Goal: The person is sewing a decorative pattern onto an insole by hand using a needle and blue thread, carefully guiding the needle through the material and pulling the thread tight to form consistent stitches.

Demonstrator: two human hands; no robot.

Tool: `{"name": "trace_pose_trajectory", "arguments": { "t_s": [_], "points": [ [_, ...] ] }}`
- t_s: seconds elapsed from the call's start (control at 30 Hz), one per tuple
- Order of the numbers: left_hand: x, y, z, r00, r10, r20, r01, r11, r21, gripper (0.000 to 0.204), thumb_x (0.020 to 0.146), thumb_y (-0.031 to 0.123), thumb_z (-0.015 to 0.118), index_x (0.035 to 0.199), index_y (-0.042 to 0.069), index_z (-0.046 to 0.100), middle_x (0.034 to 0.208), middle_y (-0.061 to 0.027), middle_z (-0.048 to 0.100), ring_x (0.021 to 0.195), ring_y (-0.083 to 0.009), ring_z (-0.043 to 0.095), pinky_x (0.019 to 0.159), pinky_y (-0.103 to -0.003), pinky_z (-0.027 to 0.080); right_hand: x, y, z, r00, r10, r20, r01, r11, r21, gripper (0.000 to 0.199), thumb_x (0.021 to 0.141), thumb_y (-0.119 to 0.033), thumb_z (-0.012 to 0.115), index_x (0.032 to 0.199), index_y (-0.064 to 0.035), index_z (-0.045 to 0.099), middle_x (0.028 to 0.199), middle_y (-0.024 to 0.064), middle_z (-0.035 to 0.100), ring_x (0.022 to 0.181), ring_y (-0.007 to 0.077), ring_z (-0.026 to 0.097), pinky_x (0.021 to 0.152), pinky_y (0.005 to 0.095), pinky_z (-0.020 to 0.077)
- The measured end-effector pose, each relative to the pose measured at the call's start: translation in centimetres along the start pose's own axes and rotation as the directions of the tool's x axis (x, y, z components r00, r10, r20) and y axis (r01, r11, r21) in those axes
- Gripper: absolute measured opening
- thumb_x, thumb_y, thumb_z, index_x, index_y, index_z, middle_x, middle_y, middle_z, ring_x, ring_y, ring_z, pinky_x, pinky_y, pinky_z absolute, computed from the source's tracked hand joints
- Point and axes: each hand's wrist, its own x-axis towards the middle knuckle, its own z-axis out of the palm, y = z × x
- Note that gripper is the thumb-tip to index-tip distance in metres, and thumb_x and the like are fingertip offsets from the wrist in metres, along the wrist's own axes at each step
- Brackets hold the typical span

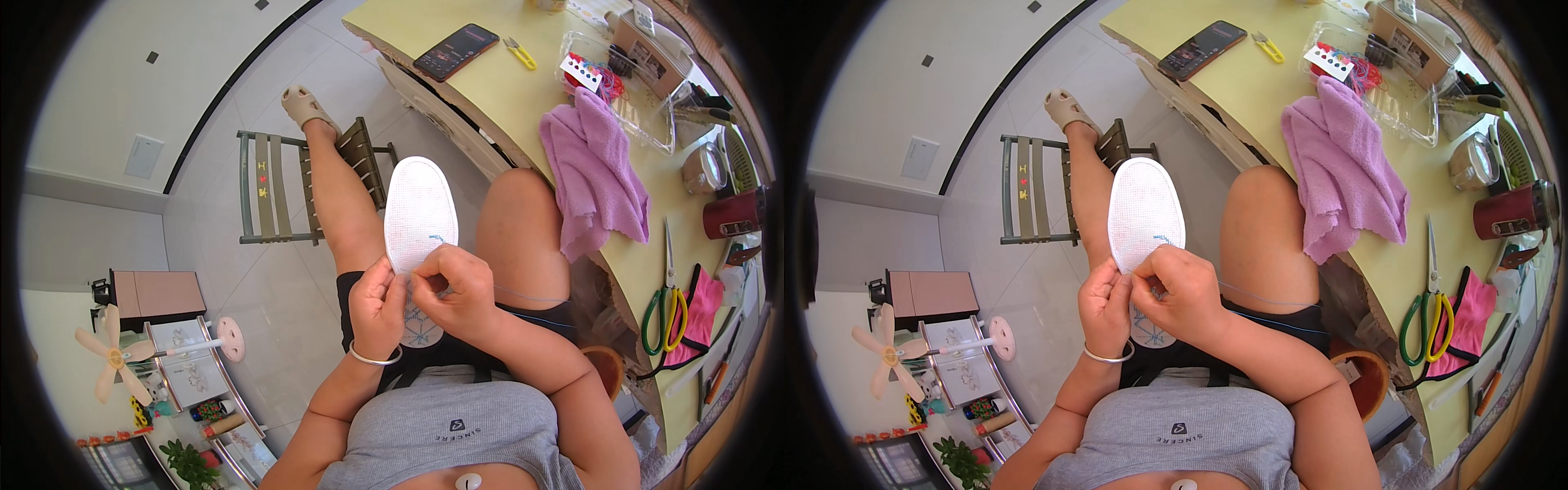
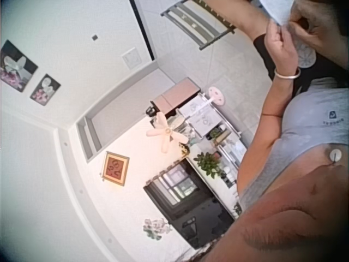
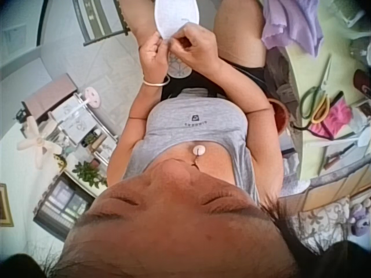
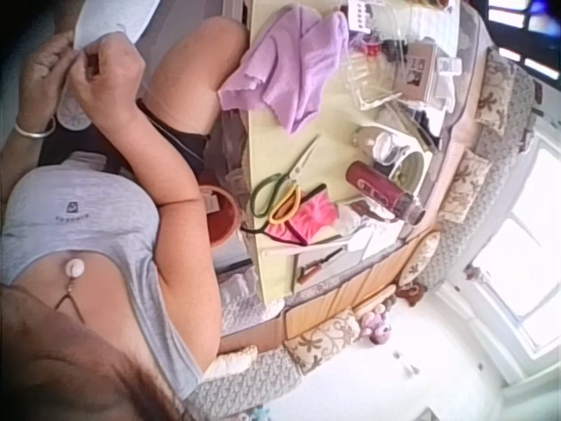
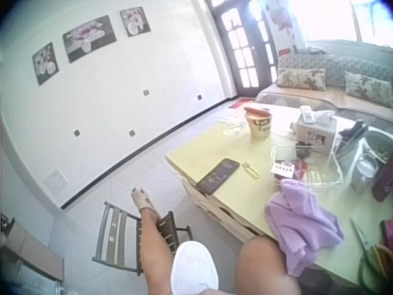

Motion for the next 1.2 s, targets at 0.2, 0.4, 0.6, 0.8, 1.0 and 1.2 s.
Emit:
{"name": "trace_pose_trajectory", "arguments": {
  "t_s": [0.2,0.4,0.6,0.8,1.0,1.2],
  "points": [
    [0.17,-0.15,0.34,1.0,0.027,-0.014,-0.028,0.998,-0.048,0.031,0.094,-0.002,0.047,0.124,-0.008,0.055,0.094,-0.0043,0.066,0.08,-0.0043,0.059,0.073,-0.018,0.046,0.03,-0.01,-0.02,1.0,0.005,-0.009,-0.005,1.0,0.008,0.017,0.071,0.003,0.071,0.074,-0.0026,0.055,0.067,0.0068,0.057,0.055,0.0185,0.06,0.049,0.0284,0.0492],
    [-0.01,-0.2,0.12,1.0,-0.003,-0.001,0.003,0.999,-0.042,0.03,0.095,0.002,0.047,0.121,-0.01,0.055,0.104,-0.009,0.066,0.092,-0.0104,0.062,0.083,-0.022,0.048,-0.09,0.19,-0.03,1.0,-0.013,0.005,0.013,1.0,0.002,0.015,0.072,0.007,0.068,0.075,-0.0013,0.056,0.068,0.0061,0.057,0.054,0.0132,0.059,0.049,0.0249,0.0473],
    [0.08,-0.41,0.03,1.0,0.011,0.009,-0.01,0.996,-0.089,0.031,0.094,-0.001,0.046,0.123,-0.009,0.055,0.101,-0.0075,0.066,0.087,-0.0077,0.061,0.079,-0.02,0.047,-0.15,0.2,-0.06,1.0,-0.018,0.025,0.017,1.0,0.016,0.015,0.072,0.007,0.068,0.075,-0.0009,0.056,0.067,0.0062,0.057,0.054,0.0132,0.059,0.049,0.0251,0.0475],
    [0.04,0.1,0.18,1.0,0.008,0.017,-0.005,0.99,-0.144,0.032,0.094,-0.002,0.044,0.124,-0.01,0.053,0.11,-0.0108,0.064,0.099,-0.0125,0.06,0.088,-0.024,0.047,0.01,0.01,-0.15,0.999,0.008,0.054,-0.01,1.0,0.03,0.014,0.073,0.006,0.068,0.075,-0.0004,0.056,0.067,0.0065,0.057,0.054,0.0136,0.059,0.05,0.0254,0.0477],
    [0.02,-0.07,0.25,1.0,0.01,-0.006,-0.011,0.981,-0.194,0.034,0.094,-0.004,0.044,0.126,-0.009,0.052,0.105,-0.009,0.065,0.093,-0.0091,0.061,0.084,-0.021,0.047,-0.18,0.18,0.02,0.998,0.005,0.055,-0.006,1.0,0.022,0.015,0.072,0.006,0.069,0.076,-0.0007,0.056,0.067,0.007,0.057,0.053,0.0146,0.059,0.05,0.0256,0.0478],
    [-0.34,-0.66,0.1,0.994,0.064,-0.088,-0.064,0.998,-0.004,0.036,0.091,-0.005,0.05,0.127,-0.007,0.054,0.084,-0.003,0.065,0.072,-0.0049,0.057,0.067,-0.019,0.045,-0.43,0.46,0.47,0.99,-0.144,0.004,0.144,0.984,-0.104,0.021,0.067,0.001,0.071,0.072,-0.0058,0.052,0.065,0.007,0.054,0.054,0.0242,0.056,0.046,0.0335,0.0444]
  ]
}}
